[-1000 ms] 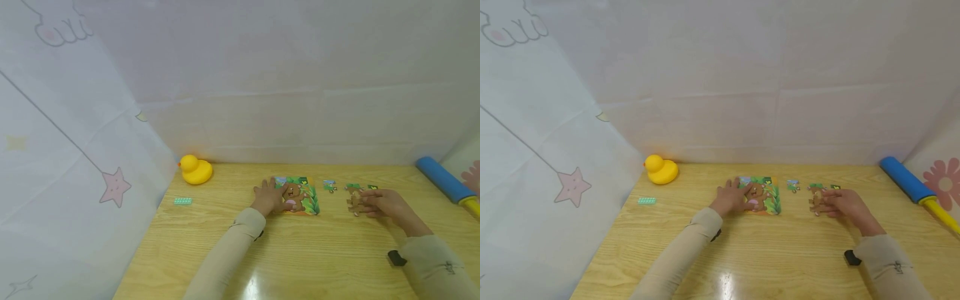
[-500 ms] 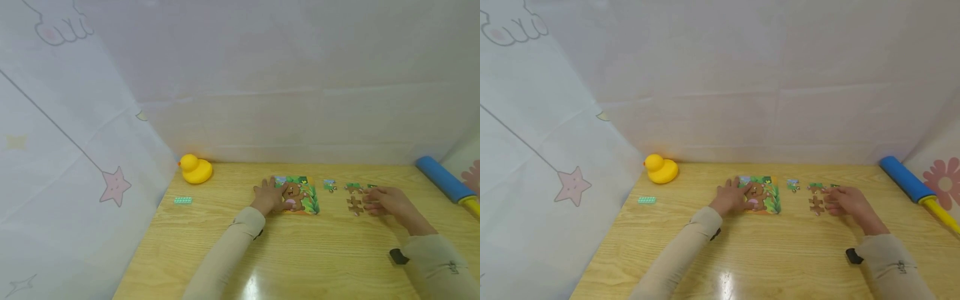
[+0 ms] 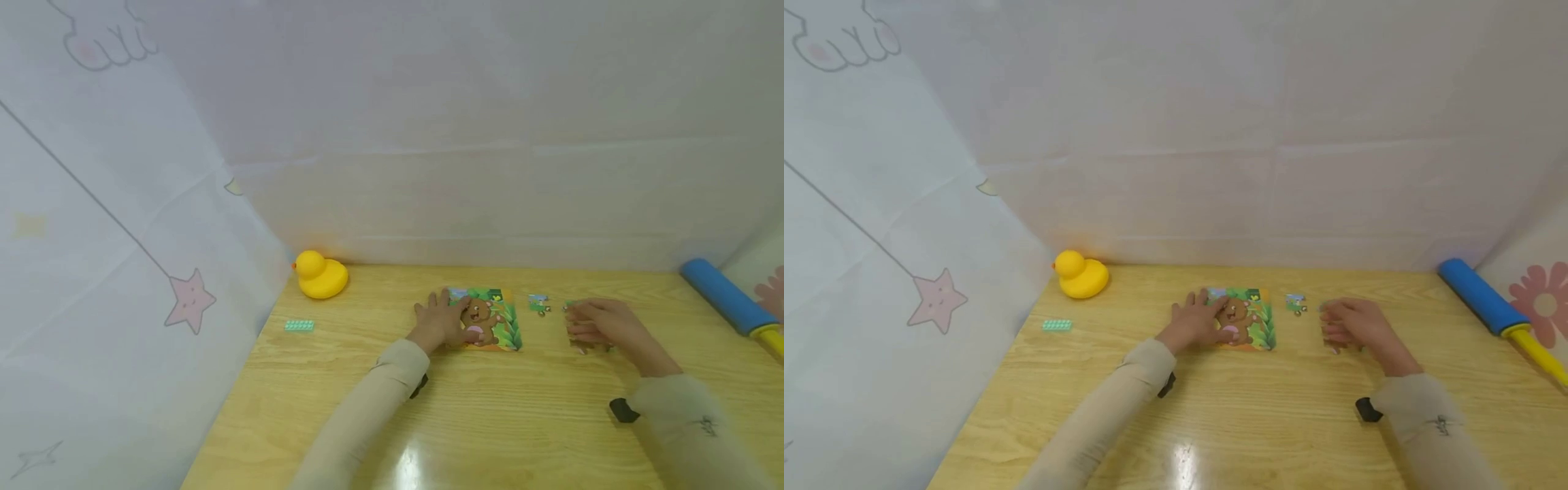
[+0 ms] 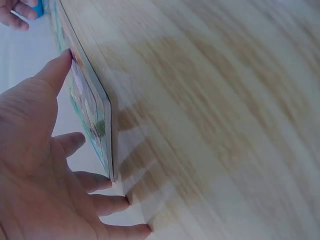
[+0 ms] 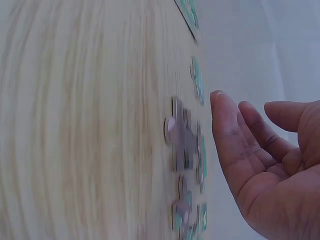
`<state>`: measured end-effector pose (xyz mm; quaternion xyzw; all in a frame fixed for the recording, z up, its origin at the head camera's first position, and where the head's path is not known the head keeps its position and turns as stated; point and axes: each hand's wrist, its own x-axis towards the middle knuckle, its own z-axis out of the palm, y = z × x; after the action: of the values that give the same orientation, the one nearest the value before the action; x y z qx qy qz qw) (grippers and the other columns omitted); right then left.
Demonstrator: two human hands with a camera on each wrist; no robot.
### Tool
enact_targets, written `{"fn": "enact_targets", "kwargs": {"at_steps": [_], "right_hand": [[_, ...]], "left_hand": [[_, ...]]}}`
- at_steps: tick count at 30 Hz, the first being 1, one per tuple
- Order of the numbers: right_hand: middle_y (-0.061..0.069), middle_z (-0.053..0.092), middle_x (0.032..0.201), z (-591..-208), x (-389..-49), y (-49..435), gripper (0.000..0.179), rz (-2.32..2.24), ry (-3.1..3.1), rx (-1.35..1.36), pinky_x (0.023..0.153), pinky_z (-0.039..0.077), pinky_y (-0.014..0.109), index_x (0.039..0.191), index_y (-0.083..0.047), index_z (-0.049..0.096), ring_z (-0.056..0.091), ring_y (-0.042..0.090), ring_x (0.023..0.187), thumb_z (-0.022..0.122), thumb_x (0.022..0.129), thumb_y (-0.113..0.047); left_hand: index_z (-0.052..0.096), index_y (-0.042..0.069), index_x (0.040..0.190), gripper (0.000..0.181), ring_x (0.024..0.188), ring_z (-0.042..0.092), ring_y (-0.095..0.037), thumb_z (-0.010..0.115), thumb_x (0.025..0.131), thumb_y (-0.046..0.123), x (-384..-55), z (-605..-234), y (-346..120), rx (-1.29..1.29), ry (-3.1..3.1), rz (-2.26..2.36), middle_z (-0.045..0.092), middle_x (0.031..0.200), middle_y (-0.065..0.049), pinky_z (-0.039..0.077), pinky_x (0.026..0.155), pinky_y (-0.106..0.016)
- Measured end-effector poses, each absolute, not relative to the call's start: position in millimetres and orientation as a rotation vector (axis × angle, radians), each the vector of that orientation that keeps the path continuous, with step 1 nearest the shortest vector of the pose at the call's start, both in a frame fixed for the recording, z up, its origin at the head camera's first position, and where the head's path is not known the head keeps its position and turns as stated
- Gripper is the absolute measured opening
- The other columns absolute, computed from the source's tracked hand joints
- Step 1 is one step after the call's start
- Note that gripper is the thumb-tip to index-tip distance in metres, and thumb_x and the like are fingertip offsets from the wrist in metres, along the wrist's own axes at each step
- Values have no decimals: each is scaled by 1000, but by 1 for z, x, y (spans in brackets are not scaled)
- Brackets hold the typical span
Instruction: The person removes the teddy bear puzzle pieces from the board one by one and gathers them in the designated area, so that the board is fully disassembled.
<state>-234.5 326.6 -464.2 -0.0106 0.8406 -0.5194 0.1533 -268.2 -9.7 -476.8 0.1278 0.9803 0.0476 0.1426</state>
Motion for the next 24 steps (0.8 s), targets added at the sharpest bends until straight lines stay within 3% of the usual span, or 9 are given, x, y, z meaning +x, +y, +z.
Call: {"fn": "enact_targets", "kwargs": {"at_steps": [10,20,24], "right_hand": [[33,50,146,-460,-246,299,61,-1533,2337,-119,95,59,38,152,6,39,68,27,118,38,111,-39],[32,55,142,-469,-265,264,59,-1490,2297,-188,93,60,37,149,7,43,68,35,118,41,110,-38],[31,56,141,-473,-272,244,55,-1500,2256,-176,90,61,34,149,6,45,69,30,115,43,110,-33]], "left_hand": [[22,41,161,90,159,9,-38,50,86,82,-271,-483,-23,430,2932,177,15,171,-10,15,124,-66],[19,45,161,88,157,8,-44,52,87,80,-281,-485,-54,446,2869,220,12,172,-11,11,121,-71],[18,46,161,91,156,9,-49,53,85,82,-279,-483,-63,457,2829,243,11,172,-11,10,119,-74]]}}
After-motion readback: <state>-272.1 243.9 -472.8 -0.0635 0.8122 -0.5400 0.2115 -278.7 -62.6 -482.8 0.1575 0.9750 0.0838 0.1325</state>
